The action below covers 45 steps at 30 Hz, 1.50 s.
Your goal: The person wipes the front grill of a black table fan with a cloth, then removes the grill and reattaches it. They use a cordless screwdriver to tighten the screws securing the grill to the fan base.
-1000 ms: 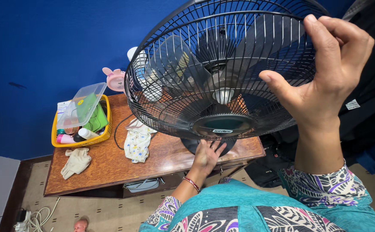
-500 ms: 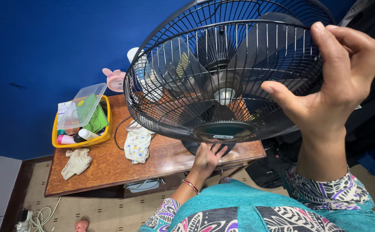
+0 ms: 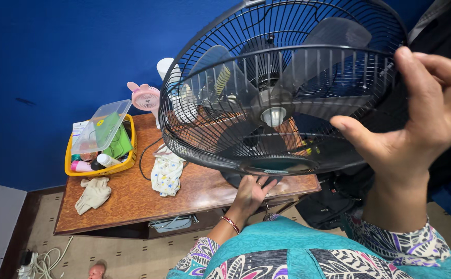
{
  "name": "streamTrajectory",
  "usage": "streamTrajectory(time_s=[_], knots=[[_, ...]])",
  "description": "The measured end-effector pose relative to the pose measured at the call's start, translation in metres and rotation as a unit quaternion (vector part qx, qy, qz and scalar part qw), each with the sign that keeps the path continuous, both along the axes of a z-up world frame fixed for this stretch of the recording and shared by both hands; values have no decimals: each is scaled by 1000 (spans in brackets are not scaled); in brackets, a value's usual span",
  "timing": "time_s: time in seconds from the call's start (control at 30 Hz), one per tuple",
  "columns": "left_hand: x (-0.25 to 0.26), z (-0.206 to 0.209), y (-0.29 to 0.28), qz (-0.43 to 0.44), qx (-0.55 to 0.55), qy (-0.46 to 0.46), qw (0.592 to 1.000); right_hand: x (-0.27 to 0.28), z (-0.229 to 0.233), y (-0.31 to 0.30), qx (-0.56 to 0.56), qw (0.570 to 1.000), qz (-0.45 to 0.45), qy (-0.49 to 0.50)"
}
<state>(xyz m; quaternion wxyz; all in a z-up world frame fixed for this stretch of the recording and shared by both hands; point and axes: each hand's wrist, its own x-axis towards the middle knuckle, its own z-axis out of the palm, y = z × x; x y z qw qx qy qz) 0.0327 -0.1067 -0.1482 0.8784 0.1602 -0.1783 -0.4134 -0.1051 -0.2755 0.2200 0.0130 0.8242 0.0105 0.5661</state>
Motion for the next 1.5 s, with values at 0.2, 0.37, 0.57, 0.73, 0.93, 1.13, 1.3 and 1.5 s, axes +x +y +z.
streamTrajectory(time_s=[0.2, 0.37, 0.57, 0.73, 0.93, 1.13, 1.3, 1.5], knots=[[-1, 1, 3, -24, -19, 29, 999, -12, -6, -7, 12, 999, 28, 9], [-1, 12, 6, -25, 14, -8, 1000, -16, -11, -14, 23, 999, 45, 9], [-3, 14, 12, -45, 36, -16, 998, -20, -15, -18, 34, 997, 70, 6], [-4, 15, 12, -45, 17, -3, 999, -15, -19, -27, 4, 1000, 27, 5], [-2, 34, 6, -29, 62, -1, 998, -12, -14, -44, 36, 999, 31, 6], [5, 43, 4, -8, 26, -9, 1000, -9, -10, -42, 22, 998, 56, 0], [7, 40, 3, 2, 36, 14, 999, 1, -4, -43, -4, 998, 64, -1], [6, 37, 1, 0, 26, 22, 999, 6, -4, -47, -14, 998, 56, 6]])
